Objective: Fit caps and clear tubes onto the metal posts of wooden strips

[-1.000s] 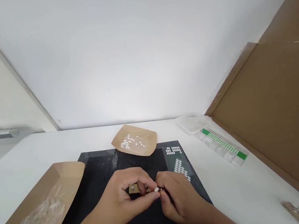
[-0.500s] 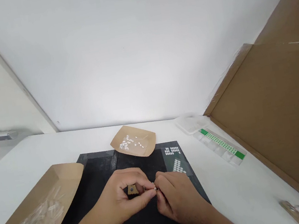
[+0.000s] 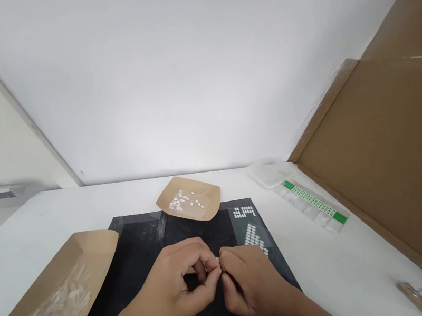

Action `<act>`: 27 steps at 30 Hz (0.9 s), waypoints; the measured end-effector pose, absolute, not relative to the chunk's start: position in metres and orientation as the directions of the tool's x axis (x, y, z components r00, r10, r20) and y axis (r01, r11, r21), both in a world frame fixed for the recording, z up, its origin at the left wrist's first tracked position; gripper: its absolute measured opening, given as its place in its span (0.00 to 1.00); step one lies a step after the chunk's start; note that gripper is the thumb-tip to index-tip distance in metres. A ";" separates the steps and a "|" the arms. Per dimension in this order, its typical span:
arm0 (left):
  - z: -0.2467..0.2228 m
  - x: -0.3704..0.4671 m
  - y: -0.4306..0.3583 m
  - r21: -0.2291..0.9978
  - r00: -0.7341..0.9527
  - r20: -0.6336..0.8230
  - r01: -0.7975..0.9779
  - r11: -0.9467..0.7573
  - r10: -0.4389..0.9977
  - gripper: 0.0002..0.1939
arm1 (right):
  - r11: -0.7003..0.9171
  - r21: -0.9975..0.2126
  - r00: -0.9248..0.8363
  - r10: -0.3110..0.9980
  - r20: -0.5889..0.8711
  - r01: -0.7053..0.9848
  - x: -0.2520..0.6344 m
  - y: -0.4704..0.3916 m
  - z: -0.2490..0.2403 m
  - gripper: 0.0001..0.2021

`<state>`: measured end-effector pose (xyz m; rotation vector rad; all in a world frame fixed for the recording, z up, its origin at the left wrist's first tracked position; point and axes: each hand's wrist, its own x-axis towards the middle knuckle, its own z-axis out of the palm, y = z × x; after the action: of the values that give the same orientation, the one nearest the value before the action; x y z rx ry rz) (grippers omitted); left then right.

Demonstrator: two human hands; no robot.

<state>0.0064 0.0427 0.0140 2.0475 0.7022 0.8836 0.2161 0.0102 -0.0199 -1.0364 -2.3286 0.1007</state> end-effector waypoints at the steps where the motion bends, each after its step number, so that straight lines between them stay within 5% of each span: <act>1: 0.015 0.007 0.042 0.826 0.606 0.335 0.179 -0.534 0.722 0.05 | 0.707 -0.325 -0.532 0.695 0.483 0.629 0.216 0.009 -0.020 0.05; 18: 0.020 0.002 0.042 0.849 0.613 0.347 0.117 -0.515 0.710 0.03 | 0.665 -0.666 -0.497 0.727 0.474 0.337 0.218 0.008 -0.006 0.08; 27: 0.023 -0.003 0.042 0.768 0.664 0.433 0.083 -0.635 0.610 0.06 | 0.293 -0.947 -0.495 0.847 0.195 0.130 0.218 0.002 0.007 0.17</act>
<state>-0.0029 0.0417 0.0234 2.1324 0.5333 0.9048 0.2178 0.0021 0.0066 -0.8773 -1.8347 1.2487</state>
